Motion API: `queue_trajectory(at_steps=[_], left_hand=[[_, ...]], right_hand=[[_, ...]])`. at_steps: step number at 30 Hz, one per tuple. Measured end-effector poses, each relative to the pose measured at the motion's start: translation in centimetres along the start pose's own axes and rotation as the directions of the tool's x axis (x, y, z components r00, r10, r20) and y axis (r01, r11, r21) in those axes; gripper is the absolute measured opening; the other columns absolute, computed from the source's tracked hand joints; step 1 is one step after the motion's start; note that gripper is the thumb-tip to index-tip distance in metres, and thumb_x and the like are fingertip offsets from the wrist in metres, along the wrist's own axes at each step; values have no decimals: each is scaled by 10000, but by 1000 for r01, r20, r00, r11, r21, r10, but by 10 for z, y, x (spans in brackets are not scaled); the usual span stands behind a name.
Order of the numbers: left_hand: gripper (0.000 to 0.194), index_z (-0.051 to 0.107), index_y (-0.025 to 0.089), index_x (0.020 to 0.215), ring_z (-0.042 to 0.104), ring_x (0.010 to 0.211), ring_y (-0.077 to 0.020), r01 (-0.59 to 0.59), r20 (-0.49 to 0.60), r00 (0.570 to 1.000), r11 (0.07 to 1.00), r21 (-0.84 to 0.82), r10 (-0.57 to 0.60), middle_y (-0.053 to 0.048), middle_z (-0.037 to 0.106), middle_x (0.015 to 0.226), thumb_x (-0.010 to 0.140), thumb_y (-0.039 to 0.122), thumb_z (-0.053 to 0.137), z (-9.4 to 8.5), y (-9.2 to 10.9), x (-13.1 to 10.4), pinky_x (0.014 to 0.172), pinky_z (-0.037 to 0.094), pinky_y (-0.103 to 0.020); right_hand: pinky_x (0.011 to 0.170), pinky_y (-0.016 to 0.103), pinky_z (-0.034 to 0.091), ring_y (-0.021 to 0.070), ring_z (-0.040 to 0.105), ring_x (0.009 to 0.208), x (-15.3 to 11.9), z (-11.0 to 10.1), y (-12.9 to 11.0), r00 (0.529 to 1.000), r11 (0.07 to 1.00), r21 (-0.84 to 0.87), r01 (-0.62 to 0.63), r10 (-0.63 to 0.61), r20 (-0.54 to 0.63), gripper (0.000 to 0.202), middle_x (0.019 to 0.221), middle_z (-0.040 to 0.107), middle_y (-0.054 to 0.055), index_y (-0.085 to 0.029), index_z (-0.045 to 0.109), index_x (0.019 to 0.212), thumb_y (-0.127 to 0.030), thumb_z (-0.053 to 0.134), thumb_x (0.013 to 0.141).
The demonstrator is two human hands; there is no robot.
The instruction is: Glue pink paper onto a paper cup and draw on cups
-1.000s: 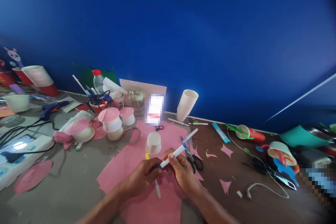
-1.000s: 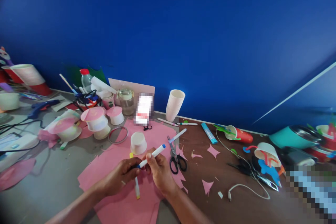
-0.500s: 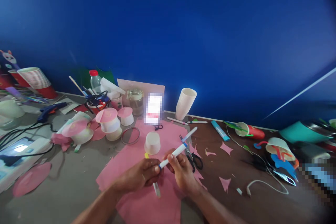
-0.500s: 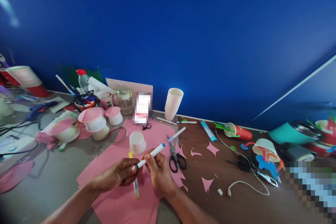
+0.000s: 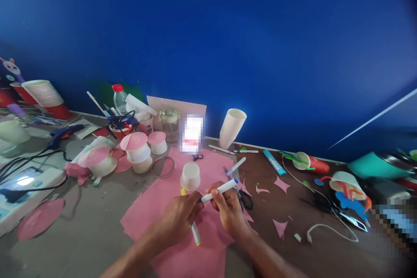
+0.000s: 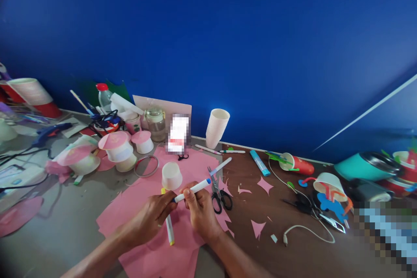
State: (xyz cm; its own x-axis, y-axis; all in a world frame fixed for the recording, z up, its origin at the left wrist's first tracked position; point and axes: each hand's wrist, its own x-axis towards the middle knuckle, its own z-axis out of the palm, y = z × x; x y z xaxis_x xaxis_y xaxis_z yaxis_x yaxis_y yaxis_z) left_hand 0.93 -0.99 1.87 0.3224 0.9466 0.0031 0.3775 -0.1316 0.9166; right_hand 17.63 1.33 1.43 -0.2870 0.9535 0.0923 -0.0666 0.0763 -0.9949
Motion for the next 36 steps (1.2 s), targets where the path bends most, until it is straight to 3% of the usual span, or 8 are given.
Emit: queue_trajectory(at_steps=[4,9,12,16,18,21,27,36], left_hand=[[534,461,212,692,313,531,-97,212,230,963,919,-331,-140,49,420,594,898,703,491,-6,4,-8,526,263,-271],[588,633,172,768,296,421,-71,392,590,807,744,-541,3,61,420,496,784,760,627,-15,2,-14,437,192,-251],[460,690,189,947,312,408,-68,311,434,900,636,-707,43,73,441,484,804,626,713,-19,-6,-6,450,253,-224],[331,635,177,769,373,467,-44,39,-61,986,578,-815,-153,50,530,610,766,463,801,-38,-21,7,533,344,-214],[330,614,176,747,418,521,-58,-97,-353,897,661,-744,-266,42,549,679,713,428,824,-47,-29,12,560,370,-220],[281,636,181,761,484,585,-116,-26,-611,742,899,-437,-276,24,561,682,702,426,761,-49,-42,18,560,387,-245],[223,716,214,979,656,1007,-265,43,-587,809,999,3,-33,-77,726,1037,799,295,613,-26,-55,25,912,497,-365],[178,730,202,918,675,924,-255,64,-485,872,998,-13,-63,-85,757,979,791,303,655,-18,-43,29,846,501,-347]], right_hand=[[460,267,298,116,363,474,17,-28,-12,976,987,133,87,-58,-209,471,517,427,-52,-223,592,683,-664,679,822],[525,260,404,66,241,434,41,-91,-50,847,877,327,351,-148,-511,362,544,369,-107,-244,577,731,-544,775,779],[509,271,414,89,382,452,39,-78,-48,924,897,368,246,-103,-367,324,553,465,-83,-244,639,857,-551,734,817],[500,290,453,107,523,476,33,-30,-13,985,952,291,91,-43,-168,404,762,681,5,-222,651,1095,-569,636,889],[540,315,502,132,580,484,30,-15,6,983,976,186,115,-85,-162,346,750,701,11,-220,620,1117,-512,599,931],[769,389,586,222,723,843,26,-9,28,964,984,9,180,-174,-201,193,969,740,88,-234,591,1032,-407,584,948],[964,449,553,285,668,1157,27,-13,47,974,934,-305,186,-217,-69,301,1228,695,137,-224,591,1175,-285,637,883],[800,388,583,275,714,947,38,-11,58,961,902,-379,207,-260,-96,368,1081,743,116,-201,618,1178,-244,639,813]])
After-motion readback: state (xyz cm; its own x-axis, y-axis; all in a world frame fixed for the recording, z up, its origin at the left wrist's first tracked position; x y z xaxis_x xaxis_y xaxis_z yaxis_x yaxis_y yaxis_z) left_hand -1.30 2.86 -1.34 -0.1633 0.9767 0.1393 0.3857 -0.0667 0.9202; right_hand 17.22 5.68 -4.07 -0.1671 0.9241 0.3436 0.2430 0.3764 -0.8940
